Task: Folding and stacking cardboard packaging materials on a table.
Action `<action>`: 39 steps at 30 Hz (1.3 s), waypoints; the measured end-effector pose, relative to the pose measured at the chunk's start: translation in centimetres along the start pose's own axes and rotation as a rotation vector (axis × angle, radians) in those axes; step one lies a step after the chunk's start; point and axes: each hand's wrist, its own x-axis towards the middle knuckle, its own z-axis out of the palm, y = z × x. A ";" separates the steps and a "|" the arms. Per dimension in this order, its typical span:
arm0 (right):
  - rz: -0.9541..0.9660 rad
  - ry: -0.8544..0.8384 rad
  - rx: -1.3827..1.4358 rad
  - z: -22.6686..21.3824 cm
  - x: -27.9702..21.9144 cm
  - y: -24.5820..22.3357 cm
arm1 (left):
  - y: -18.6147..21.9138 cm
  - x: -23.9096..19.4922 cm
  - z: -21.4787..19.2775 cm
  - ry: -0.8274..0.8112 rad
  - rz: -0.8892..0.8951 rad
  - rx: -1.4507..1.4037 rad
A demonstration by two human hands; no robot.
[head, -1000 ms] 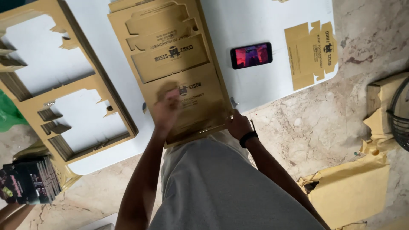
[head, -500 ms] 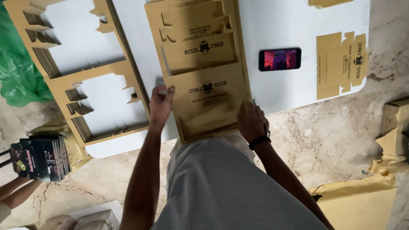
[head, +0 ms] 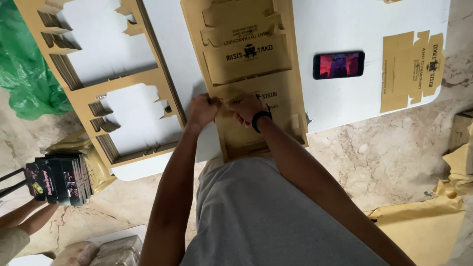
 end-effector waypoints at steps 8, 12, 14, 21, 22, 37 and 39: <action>0.037 0.051 -0.114 0.8 2.1 0.4 | -1.5 0.2 3.3 0.205 0.221 0.230; -0.143 -0.127 -0.982 1.9 7.2 5.2 | -0.5 -1.3 3.9 0.241 0.466 0.911; -0.143 -0.095 -0.957 1.4 5.7 4.2 | -0.4 -2.2 4.3 0.301 0.448 0.650; -0.322 -0.120 -1.441 1.4 7.7 6.0 | -0.6 -3.9 4.9 0.534 0.601 0.651; -0.320 -0.115 -1.437 1.0 6.3 4.7 | -1.3 -3.3 5.2 0.532 0.607 0.652; -0.017 0.072 -0.133 0.4 2.0 1.1 | -2.2 3.5 2.1 0.076 0.060 0.121; -0.025 0.084 -0.160 0.2 0.7 -0.1 | -1.4 1.6 2.6 0.163 0.202 0.287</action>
